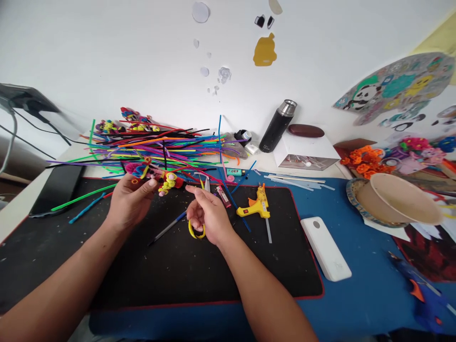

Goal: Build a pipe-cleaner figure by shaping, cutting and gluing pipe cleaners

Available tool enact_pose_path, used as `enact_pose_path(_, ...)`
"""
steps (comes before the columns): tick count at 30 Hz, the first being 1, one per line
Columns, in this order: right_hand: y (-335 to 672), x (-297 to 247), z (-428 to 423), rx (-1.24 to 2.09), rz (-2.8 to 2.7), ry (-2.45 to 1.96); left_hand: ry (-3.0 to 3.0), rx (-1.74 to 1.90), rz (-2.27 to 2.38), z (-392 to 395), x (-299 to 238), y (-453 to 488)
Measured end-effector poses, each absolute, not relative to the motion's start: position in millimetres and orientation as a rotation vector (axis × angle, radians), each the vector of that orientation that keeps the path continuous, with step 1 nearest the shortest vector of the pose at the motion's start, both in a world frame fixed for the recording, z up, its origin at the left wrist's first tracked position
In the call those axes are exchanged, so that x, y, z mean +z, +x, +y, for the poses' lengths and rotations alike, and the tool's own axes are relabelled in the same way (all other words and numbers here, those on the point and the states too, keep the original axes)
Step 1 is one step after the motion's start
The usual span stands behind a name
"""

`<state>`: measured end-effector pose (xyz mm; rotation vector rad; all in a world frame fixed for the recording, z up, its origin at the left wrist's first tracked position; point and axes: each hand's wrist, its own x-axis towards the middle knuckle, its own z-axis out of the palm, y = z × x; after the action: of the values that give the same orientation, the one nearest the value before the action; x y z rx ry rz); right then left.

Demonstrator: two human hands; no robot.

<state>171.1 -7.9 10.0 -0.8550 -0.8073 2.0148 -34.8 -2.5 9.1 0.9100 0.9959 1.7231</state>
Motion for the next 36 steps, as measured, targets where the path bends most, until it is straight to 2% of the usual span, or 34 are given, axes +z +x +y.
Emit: enact_pose_path(36, 171.1, 9.5, -4.7, 2.123, -0.583, -0.735, 0.972, 1.7, 1.12, -5.9, 2.2, -27.7)
